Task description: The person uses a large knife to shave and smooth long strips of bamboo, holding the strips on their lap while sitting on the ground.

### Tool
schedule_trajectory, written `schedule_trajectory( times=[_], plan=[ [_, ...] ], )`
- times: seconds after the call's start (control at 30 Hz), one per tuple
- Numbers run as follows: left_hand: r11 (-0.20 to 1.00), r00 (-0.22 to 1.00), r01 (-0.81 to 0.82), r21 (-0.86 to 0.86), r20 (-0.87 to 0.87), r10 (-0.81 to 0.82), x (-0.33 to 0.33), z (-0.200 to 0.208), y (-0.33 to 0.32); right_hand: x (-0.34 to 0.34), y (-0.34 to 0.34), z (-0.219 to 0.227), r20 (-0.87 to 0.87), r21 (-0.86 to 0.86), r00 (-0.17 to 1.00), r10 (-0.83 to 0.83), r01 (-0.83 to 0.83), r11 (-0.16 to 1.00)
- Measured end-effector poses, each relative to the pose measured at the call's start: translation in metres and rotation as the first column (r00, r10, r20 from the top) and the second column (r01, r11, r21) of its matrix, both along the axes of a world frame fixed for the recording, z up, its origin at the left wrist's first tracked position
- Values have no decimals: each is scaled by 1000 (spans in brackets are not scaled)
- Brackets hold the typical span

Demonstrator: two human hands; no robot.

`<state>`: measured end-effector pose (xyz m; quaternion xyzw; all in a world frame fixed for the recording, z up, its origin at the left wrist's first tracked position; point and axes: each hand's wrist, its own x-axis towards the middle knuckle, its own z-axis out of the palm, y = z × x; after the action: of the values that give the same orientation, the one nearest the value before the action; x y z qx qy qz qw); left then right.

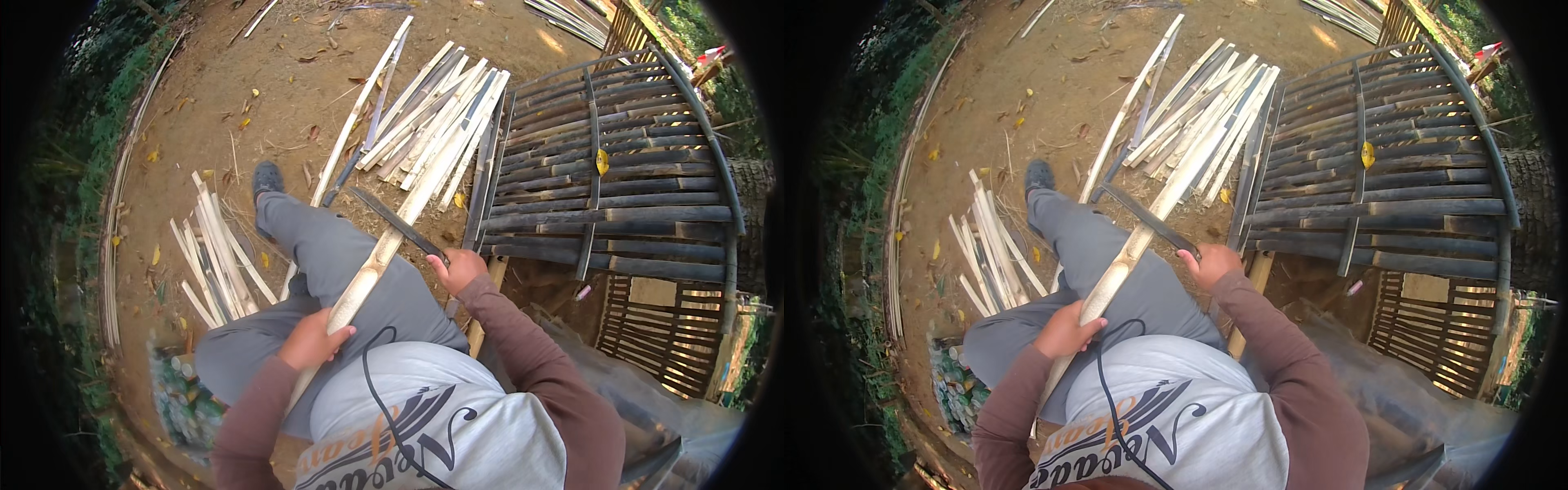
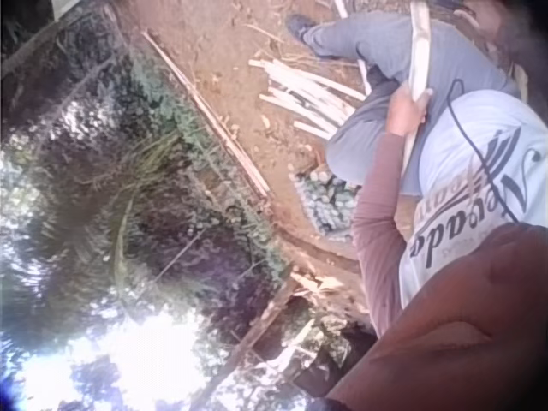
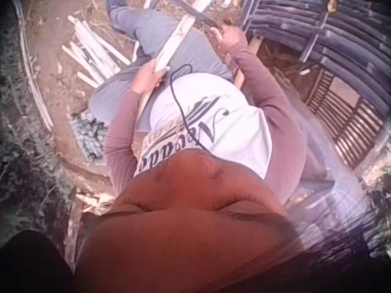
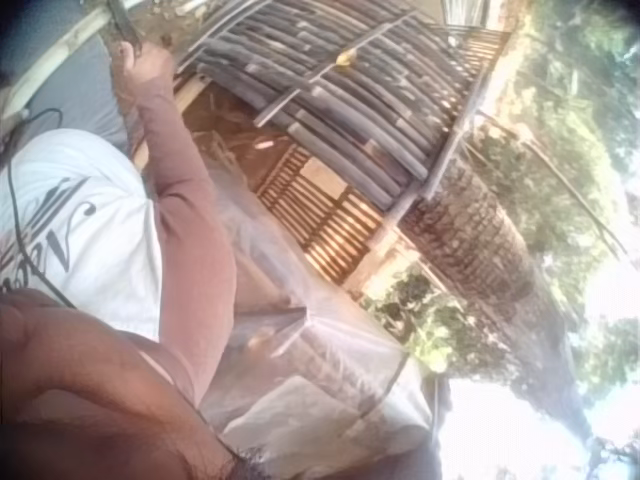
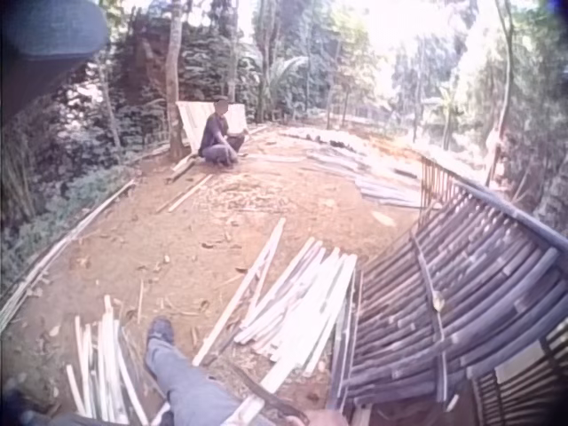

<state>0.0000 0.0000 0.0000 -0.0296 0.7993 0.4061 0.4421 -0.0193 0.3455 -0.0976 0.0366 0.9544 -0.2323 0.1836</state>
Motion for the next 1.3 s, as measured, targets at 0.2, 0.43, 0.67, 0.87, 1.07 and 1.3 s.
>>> schedule_trajectory(
  times=[0.2, 0.43, 0.67, 0.87, 1.07, 1.3],
  plan=[
    [999, 1000, 5, -31, 1, -5, 6, 9, -6, 0, -2, 0, -28, -8, 999, 32, -32, 999],
    [999, 999, 32, -27, -18, -32, 4, 6, -5, -12, 11, -6, -136, 62, 958, 251, -244, 968],
    [996, 999, -43, -79, -15, 42, 6, 14, 1, -151, 48, -58, -110, 85, 992, -64, 73, 994],
    [998, 995, 60, -31, -75, -62, 10, 12, 0, -216, 220, -62, -117, -90, 554, -824, 821, 564],
    [997, 997, -76, -16, -18, 75, 29, 5, -15, -129, 92, 7, -231, -123, 893, -387, 367, 922],
    [976, 989, -145, 161, -13, 149, 0, 24, -9, -21, 18, -12, -249, -334, 939, -239, 149, 931]
  ],
)
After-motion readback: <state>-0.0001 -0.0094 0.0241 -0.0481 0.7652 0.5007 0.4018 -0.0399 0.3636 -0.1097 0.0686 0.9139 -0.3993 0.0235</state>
